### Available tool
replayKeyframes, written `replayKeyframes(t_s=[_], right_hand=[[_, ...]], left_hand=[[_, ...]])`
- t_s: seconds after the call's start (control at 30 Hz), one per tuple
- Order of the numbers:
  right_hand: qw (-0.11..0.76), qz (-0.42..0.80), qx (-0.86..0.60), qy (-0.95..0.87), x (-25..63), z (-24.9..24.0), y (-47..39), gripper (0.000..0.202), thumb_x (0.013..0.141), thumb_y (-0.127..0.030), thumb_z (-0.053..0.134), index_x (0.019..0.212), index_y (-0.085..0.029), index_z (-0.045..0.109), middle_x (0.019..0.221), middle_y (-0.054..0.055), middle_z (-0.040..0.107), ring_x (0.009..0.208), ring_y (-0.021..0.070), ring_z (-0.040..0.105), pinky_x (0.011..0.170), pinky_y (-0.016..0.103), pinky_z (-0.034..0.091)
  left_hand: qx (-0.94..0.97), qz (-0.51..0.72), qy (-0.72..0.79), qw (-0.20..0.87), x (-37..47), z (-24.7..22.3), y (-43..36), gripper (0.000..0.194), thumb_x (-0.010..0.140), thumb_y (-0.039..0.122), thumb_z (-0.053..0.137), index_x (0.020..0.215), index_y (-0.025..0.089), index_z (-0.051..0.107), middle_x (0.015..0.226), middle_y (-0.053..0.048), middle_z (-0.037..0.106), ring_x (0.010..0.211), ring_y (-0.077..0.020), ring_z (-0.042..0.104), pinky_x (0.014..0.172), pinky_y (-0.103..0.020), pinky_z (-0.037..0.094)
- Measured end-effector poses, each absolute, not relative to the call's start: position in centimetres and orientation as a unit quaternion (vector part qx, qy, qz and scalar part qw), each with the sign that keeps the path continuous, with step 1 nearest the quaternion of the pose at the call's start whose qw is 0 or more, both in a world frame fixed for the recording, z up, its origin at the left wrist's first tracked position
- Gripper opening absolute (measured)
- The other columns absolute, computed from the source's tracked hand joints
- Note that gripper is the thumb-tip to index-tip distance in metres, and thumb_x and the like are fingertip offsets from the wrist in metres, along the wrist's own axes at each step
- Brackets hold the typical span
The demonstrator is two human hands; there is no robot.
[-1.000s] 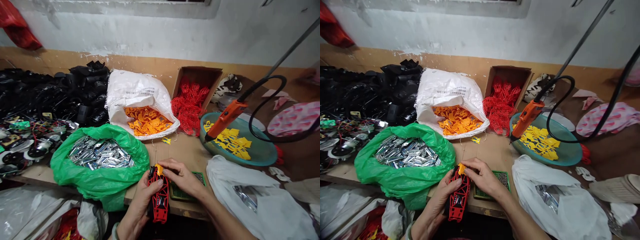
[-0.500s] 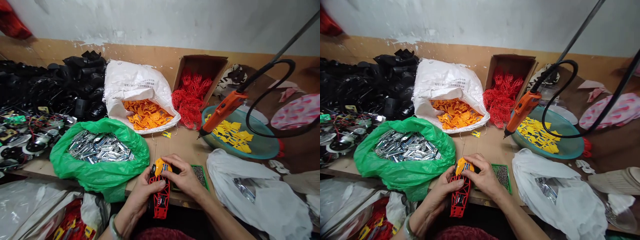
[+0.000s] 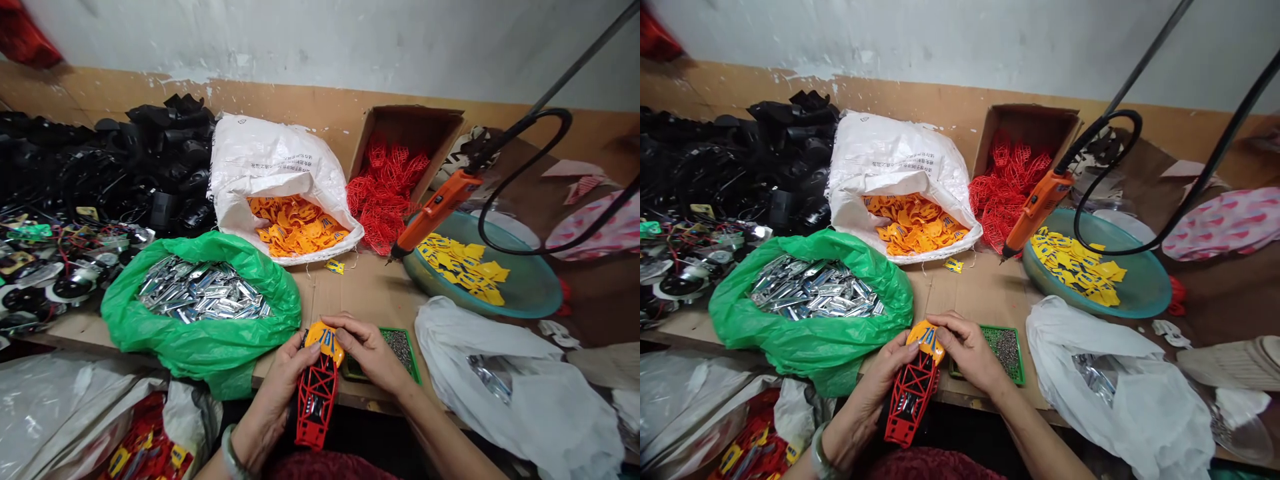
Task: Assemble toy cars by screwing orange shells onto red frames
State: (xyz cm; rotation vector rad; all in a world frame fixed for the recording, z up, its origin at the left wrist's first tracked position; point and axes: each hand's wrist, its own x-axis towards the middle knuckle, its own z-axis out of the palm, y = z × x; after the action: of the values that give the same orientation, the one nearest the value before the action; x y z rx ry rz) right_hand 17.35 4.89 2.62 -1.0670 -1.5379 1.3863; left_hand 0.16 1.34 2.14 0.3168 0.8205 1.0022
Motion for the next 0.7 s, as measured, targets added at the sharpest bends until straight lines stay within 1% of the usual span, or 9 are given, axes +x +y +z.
replayKeyframes(t_s=[0.1,0.17,0.23,0.33,0.4,0.47,0.6,0.7], right_hand=[[0.429,0.621,-0.411,-0.511,17.6,2.0,4.8,0.029,0.094,-0.040,0.062,0.117,-0.028,0.076,0.117,0.005,0.073,0.107,0.0213,0.067,0.095,0.034,0.051],[0.436,0.650,-0.389,-0.486,17.6,1.9,4.7,0.030,0.092,-0.034,0.065,0.121,-0.030,0.073,0.121,0.004,0.073,0.109,0.0207,0.066,0.095,0.033,0.051],[0.424,0.651,-0.355,-0.520,17.5,2.1,4.7,0.032,0.091,-0.025,0.064,0.121,-0.030,0.073,0.117,0.003,0.074,0.109,0.0196,0.067,0.097,0.032,0.050],[0.414,0.615,-0.300,-0.600,17.4,2.8,4.7,0.028,0.092,-0.017,0.059,0.111,-0.028,0.077,0.109,0.003,0.074,0.106,0.0188,0.067,0.098,0.033,0.049],[0.409,0.592,-0.288,-0.632,17.5,3.1,4.8,0.027,0.091,-0.014,0.056,0.104,-0.024,0.078,0.106,0.005,0.073,0.104,0.0189,0.067,0.096,0.033,0.049],[0.402,0.572,-0.311,-0.645,17.7,3.1,5.0,0.026,0.090,-0.013,0.055,0.101,-0.022,0.077,0.102,0.005,0.073,0.099,0.0186,0.067,0.091,0.032,0.050],[0.387,0.508,-0.404,-0.655,17.3,3.5,5.7,0.020,0.089,-0.016,0.056,0.097,-0.018,0.074,0.093,0.006,0.069,0.088,0.0179,0.066,0.080,0.031,0.052],[0.338,0.471,-0.407,-0.706,15.6,4.2,6.5,0.017,0.089,-0.018,0.058,0.097,-0.017,0.074,0.093,0.006,0.070,0.087,0.0179,0.066,0.079,0.030,0.050]], left_hand=[[0.099,0.446,0.364,0.812,-0.3,1.7,0.7,0.037,0.070,0.031,0.087,0.099,0.015,0.071,0.072,-0.002,0.074,0.055,-0.0146,0.066,0.054,-0.024,0.052],[0.061,0.428,0.360,0.827,-0.5,1.0,0.2,0.033,0.071,0.032,0.086,0.093,0.013,0.071,0.068,-0.002,0.073,0.053,-0.0154,0.066,0.054,-0.025,0.052],[0.028,0.408,0.355,0.841,-0.7,0.1,-0.2,0.030,0.071,0.032,0.085,0.090,0.013,0.071,0.066,-0.003,0.073,0.051,-0.0148,0.065,0.054,-0.025,0.052],[0.008,0.386,0.341,0.857,-0.7,-0.4,-0.3,0.028,0.068,0.032,0.086,0.081,0.013,0.071,0.064,-0.002,0.073,0.049,-0.0138,0.063,0.053,-0.025,0.051],[0.035,0.393,0.332,0.857,-0.7,-0.1,-0.2,0.031,0.064,0.032,0.089,0.080,0.014,0.071,0.066,-0.001,0.073,0.050,-0.0125,0.062,0.053,-0.024,0.050],[0.092,0.403,0.332,0.848,-0.8,0.3,0.1,0.034,0.061,0.031,0.091,0.084,0.015,0.072,0.069,-0.001,0.073,0.052,-0.0119,0.062,0.054,-0.023,0.049],[0.189,0.383,0.361,0.829,-1.3,0.1,0.7,0.034,0.064,0.030,0.089,0.087,0.014,0.072,0.072,-0.003,0.072,0.054,-0.0115,0.062,0.053,-0.022,0.046],[0.213,0.361,0.358,0.834,-1.6,-0.4,1.0,0.037,0.062,0.030,0.090,0.091,0.013,0.073,0.074,-0.003,0.072,0.055,-0.0106,0.061,0.056,-0.021,0.044]])
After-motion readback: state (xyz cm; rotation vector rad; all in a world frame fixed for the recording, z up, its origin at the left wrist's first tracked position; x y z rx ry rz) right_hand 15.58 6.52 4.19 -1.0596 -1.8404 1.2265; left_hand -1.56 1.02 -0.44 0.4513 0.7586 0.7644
